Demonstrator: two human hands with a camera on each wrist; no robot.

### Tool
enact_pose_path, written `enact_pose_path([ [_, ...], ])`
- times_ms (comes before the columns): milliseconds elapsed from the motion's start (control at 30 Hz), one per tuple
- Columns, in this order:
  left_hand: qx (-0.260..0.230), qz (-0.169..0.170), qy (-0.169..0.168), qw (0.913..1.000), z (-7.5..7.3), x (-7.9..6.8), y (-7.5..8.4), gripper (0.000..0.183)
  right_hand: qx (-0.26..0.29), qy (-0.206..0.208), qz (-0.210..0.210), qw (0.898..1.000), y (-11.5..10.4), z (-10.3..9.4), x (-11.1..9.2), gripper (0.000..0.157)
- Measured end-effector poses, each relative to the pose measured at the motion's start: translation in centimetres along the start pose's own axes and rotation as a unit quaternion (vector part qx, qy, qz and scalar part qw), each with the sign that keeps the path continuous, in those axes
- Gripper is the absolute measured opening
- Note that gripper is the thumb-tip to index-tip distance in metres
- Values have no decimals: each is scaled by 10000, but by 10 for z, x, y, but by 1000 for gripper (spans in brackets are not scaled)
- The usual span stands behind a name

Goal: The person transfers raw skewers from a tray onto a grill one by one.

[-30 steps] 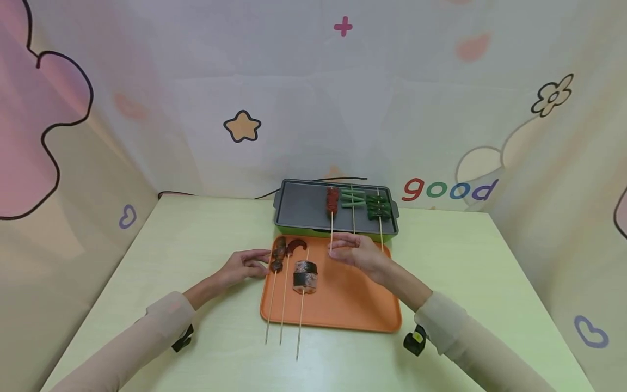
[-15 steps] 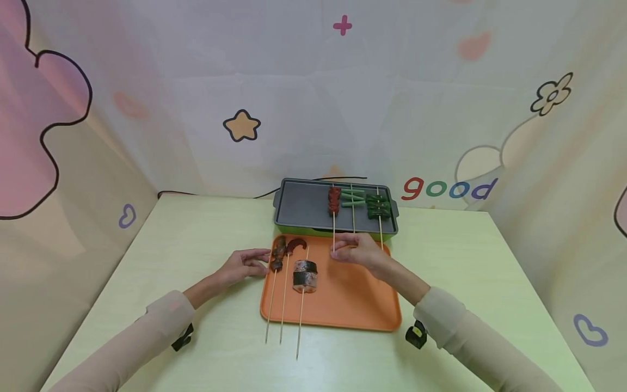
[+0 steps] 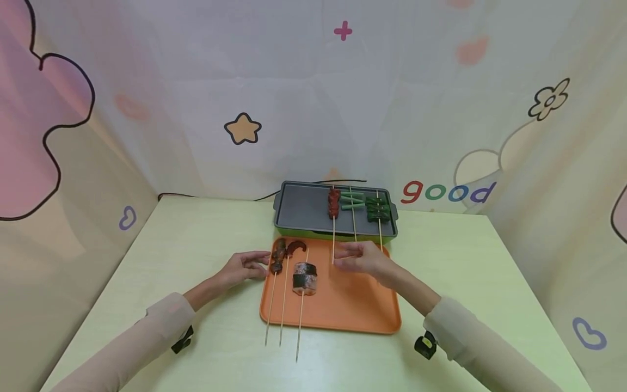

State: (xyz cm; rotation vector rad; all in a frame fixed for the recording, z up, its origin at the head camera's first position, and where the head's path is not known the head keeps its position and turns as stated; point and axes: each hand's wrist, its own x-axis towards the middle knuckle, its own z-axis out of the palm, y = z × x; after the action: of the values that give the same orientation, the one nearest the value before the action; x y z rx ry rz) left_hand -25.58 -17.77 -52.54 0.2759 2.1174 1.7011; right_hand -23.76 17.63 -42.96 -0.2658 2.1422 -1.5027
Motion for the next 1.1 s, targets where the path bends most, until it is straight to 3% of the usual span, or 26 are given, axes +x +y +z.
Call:
enact_pose_path([
  [133, 30, -5, -18, 10000, 1, 0, -2, 56, 156, -134, -130, 9997, 7, 1, -17, 57],
  [367, 17, 15, -37, 10000, 4, -2, -3, 56, 251, -843, -199, 9959, 32, -6, -57, 55],
  [600, 18, 52, -28, 10000, 4, -2, -3, 56, 34, -1083, -42, 9941, 63, -44, -87, 56],
  [833, -93, 80, -69, 9999, 3, -3, -4, 57, 127, -428, 81, 9990, 99, -88, -84, 59],
  [967, -61, 30, -82, 9999, 1, -2, -5, 57, 210, 154, 36, 9997, 116, -94, -73, 60],
  [1100, -19, 30, -76, 10000, -2, -2, -4, 58, 419, 511, -302, 9974, 129, -90, -59, 61],
])
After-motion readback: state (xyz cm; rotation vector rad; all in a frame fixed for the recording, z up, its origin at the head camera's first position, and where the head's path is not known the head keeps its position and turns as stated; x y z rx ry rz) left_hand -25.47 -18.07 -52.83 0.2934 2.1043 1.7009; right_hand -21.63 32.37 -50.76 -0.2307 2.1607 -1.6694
